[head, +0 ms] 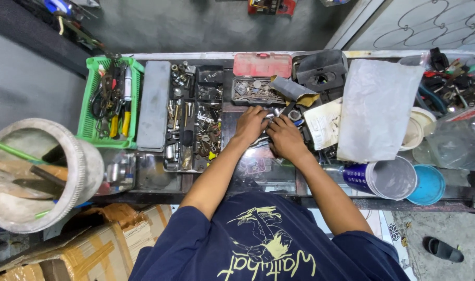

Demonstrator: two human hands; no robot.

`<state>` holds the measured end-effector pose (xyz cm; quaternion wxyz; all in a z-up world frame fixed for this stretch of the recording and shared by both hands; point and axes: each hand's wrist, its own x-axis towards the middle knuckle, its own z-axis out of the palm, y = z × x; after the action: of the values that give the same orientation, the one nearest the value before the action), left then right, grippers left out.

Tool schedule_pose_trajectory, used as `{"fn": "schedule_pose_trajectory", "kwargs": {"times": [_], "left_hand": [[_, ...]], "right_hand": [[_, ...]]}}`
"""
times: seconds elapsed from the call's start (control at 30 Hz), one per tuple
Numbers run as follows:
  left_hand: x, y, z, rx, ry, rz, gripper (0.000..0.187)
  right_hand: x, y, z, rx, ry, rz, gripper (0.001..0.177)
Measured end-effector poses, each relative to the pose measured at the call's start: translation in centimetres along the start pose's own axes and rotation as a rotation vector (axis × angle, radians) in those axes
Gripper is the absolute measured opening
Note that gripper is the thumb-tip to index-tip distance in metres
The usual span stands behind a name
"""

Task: Disassembling and inspecting small motorcycle or machine components on a workbench.

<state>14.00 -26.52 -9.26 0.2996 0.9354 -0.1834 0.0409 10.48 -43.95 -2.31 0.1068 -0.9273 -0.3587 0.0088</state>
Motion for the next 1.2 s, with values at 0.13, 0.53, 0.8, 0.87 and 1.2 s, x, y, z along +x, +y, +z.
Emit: {"fn": "schedule_pose_trajectory", "kwargs": {"times": [0.13, 0.53, 0.8, 0.87, 1.2], "left_hand": [[0.2, 0.0, 0.2, 0.003, 0.004, 0.024, 0.029], [-2.4, -1.6, -1.2, 0.081, 0.061, -0.022, 0.03], [-4.3, -0.8, -4.0, 0.064, 0.18, -0.085, 0.031], [-4.1, -0.2, -4.8, 0.021, 0.232, -0.073, 0.031], [-4.9, 0.1, -7.5, -0.14, 0.348, -0.09, 0.03]], "right_hand": [[0.3, -0.6, -1.4, -0.005, -0.061, 0.025, 0.046], [3.0, 0.5, 1.8, -0.044, 0.064, 0.154, 0.021], [5.9, 0.6, 8.0, -0.523, 0.004, 0.36, 0.029], [6.5, 0.2, 7.6, -0.516, -0.051, 0.391, 0.029], [7.3, -0.1, 8.5, -0.683, -0.098, 0.424, 0.033]]}}
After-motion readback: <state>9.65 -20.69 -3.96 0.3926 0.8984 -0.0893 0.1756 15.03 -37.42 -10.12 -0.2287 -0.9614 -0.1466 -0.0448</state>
